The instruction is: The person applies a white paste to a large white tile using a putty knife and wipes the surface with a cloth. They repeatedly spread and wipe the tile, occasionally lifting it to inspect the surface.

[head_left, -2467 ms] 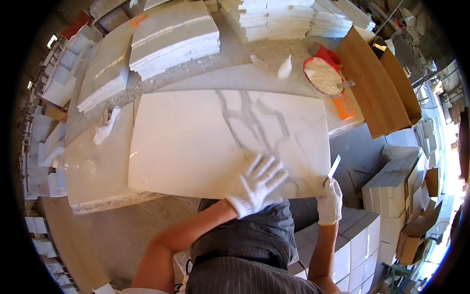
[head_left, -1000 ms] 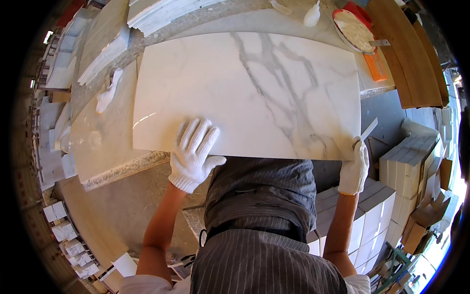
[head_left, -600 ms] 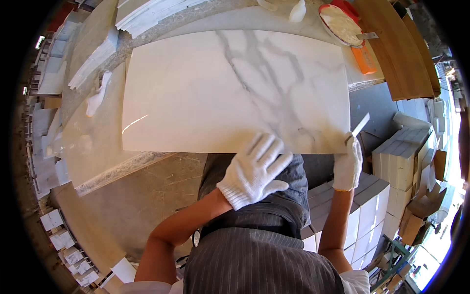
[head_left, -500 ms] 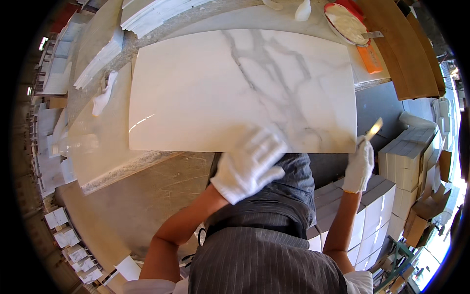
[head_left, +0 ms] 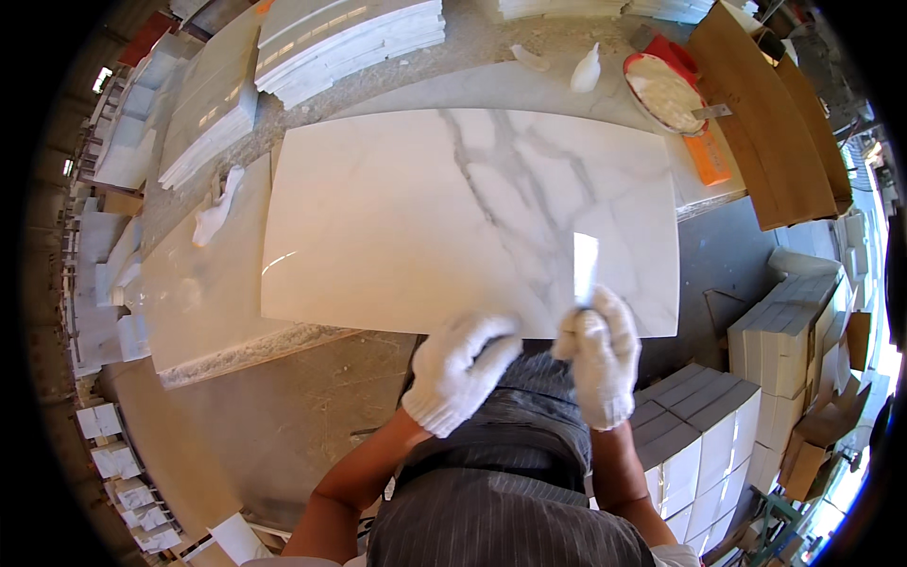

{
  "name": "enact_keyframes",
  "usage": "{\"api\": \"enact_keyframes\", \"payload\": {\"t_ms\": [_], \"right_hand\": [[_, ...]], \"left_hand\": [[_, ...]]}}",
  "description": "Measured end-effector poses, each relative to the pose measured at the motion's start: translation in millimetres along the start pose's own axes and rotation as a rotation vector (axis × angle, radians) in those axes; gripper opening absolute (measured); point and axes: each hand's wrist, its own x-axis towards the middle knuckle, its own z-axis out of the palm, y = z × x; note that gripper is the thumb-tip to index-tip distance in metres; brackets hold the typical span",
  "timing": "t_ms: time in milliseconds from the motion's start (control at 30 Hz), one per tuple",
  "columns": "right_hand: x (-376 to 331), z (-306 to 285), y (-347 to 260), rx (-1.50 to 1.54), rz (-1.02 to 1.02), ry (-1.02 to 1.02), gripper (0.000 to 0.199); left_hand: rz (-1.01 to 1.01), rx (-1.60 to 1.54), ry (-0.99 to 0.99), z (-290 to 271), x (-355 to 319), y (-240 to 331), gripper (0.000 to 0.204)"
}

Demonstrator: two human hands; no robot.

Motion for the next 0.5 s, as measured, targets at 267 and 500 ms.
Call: {"api": "enact_keyframes", "payload": {"t_ms": [267,500], "right_hand": [[7,19,6,0.021,0.102,-0.254,0.048],[-1,24,0,-0.33,0.071,-0.371,0.05]], "left_hand": [[-0.398,-0.323,-0.13,-22,11,-2,0.057],[-0.509,-0.494,-0.143,-10,29,-1,0.032]]}}
